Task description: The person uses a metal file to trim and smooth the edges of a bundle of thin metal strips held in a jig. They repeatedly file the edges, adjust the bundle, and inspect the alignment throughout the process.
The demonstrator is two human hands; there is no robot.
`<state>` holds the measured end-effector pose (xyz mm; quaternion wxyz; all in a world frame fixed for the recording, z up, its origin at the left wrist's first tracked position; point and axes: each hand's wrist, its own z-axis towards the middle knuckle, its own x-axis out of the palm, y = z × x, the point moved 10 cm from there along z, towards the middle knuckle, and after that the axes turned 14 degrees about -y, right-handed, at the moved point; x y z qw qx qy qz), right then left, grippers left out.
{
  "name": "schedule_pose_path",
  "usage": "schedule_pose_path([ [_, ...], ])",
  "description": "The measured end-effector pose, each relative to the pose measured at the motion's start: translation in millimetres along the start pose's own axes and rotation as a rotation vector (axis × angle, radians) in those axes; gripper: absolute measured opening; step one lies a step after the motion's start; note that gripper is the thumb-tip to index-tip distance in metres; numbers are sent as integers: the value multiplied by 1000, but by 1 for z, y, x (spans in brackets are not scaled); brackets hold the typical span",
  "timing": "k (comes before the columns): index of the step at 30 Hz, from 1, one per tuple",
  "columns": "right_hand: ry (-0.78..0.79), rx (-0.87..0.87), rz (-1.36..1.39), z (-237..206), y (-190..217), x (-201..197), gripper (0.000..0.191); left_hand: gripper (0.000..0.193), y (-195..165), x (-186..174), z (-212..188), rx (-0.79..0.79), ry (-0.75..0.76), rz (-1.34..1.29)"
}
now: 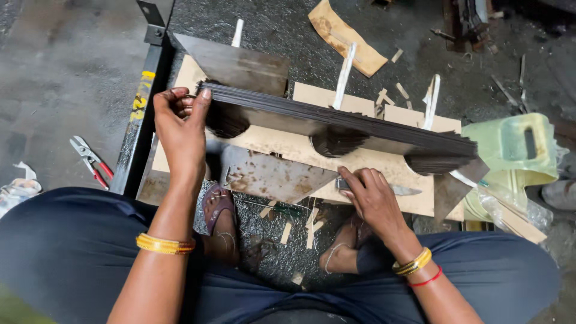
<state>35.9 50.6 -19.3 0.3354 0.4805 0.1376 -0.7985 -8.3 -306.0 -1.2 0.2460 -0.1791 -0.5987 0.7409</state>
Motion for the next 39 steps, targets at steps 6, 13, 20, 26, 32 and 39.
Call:
schedule_pose_path([
  [6,-248,30,-16,19,-7,-43,43,31,0,7,-8,-48,-164,-244],
  [13,-420,91,108,68,-14,-64,28,24,8,5,-13,-14,-210,-316],
  [20,-399,113,83,79,-18,-51,32,27,27,6,-12,-23,-243,-407],
  [26,-380,133,70,73,-28,-39,31,28,45,6,-16,-18,-260,-333],
  [32,-388,131,57,72,-30,-36,27,29,55,7,-19,-21,-243,-342],
  [39,-401,131,49,69,-34,-33,20,30,56,11,-20,-58,-230,-418],
])
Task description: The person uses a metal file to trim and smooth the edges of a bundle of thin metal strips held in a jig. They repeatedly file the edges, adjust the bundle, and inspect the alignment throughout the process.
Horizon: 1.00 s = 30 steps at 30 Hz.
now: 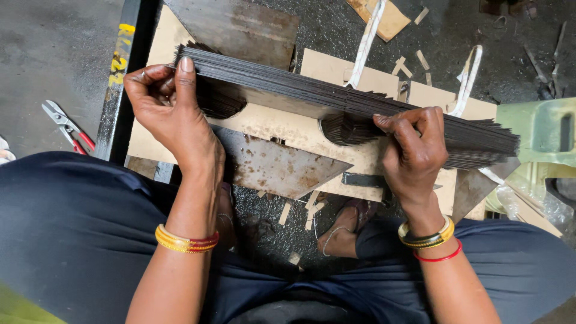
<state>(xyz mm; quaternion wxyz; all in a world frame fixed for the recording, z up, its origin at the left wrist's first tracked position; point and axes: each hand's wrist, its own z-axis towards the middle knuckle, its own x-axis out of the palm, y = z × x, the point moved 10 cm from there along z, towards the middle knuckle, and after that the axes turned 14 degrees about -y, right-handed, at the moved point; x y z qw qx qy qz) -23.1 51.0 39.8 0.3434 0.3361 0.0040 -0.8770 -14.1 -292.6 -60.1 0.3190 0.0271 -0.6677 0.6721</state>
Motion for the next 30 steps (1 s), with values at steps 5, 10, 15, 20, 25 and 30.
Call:
schedule_pose_path([
  [5,7,10,-29,-3,-3,1,14,30,-3,3,-4,-3,16,-1],
  [10,2,-6,-30,-4,-3,1,15,31,-6,6,-5,6,32,-5],
  [15,3,-17,-36,-3,-3,0,15,31,-5,6,-7,15,40,-10],
  [20,-7,-17,-11,-2,-3,-1,16,30,-4,6,-9,57,52,55],
  [25,-5,-17,-44,-5,-5,-1,17,31,4,3,-9,30,45,6],
  [30,-55,-41,-69,-9,-1,-4,19,31,9,2,-12,40,53,-21],
])
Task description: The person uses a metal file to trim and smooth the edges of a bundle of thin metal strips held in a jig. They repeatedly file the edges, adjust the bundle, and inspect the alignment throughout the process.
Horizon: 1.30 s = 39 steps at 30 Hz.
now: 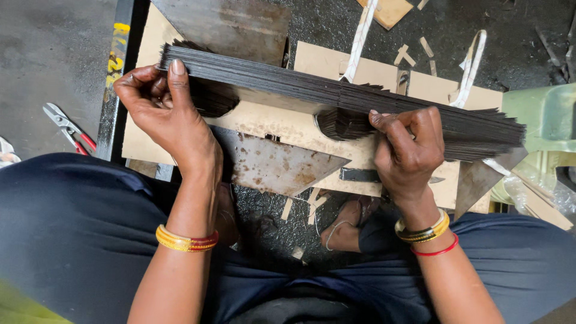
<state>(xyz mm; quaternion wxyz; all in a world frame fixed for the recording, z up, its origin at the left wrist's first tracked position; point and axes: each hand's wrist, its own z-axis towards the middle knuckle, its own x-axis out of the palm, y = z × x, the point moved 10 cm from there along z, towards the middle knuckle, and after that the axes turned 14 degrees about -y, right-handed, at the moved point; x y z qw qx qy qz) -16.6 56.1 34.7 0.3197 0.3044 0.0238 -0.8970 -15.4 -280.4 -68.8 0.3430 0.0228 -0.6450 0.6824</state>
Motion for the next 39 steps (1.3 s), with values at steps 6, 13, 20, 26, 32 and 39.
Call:
schedule_pose_path([
  [6,-37,-53,-20,2,10,0,17,31,2,0,-1,39,20,28],
  [13,-65,50,43,-14,-3,-1,17,27,3,-2,-3,68,-3,131],
  [20,-84,55,10,-16,0,3,17,35,-9,8,-2,19,-116,88],
  [26,-63,114,-65,-25,-12,9,12,37,-10,1,4,-38,-159,111],
  [32,-62,151,-72,-36,-31,15,7,37,0,1,7,-42,-174,100],
  [39,-42,98,-141,-40,-34,21,8,37,4,5,8,-82,-145,60],
])
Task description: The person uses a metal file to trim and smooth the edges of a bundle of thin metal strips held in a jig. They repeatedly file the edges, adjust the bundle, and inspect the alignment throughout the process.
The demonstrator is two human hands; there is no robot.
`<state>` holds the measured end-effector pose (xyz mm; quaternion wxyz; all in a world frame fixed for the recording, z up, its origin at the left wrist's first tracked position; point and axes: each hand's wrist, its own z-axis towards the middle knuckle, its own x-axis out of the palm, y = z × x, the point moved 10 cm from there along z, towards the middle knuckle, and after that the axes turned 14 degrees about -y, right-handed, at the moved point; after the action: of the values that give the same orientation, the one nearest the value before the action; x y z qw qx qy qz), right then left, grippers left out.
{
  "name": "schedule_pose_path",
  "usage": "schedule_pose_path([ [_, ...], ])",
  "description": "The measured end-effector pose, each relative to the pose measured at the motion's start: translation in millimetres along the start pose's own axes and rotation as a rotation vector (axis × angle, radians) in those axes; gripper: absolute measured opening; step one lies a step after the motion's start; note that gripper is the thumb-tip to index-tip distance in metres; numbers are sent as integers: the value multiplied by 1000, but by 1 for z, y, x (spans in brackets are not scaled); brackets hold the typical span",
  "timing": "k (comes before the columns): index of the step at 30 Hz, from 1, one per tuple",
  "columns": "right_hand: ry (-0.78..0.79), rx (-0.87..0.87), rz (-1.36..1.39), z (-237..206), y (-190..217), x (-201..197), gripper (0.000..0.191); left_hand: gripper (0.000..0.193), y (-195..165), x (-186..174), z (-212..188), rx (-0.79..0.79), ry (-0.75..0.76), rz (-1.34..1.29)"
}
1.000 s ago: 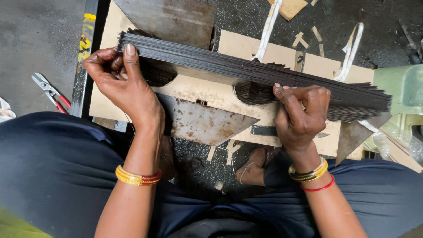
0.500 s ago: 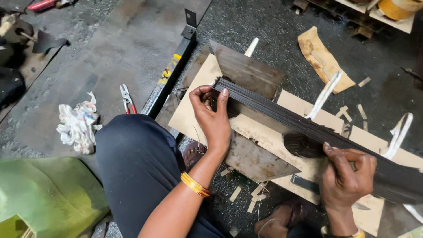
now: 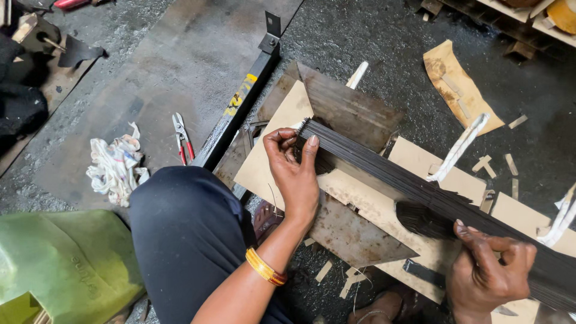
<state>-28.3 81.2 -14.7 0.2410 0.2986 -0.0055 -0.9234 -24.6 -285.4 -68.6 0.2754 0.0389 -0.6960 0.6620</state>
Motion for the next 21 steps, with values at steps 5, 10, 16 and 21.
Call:
schedule_pose_path([
  [5,-13,-21,31,-9,-4,0,10,37,4,2,0,11,9,18],
  [10,-29,-78,75,-1,8,-3,12,37,10,0,-3,13,8,-13],
  [16,-76,-147,120,31,41,-18,15,37,-8,1,-3,63,30,77],
  [21,0,-154,100,36,57,-54,32,52,-83,3,-30,442,130,336],
])
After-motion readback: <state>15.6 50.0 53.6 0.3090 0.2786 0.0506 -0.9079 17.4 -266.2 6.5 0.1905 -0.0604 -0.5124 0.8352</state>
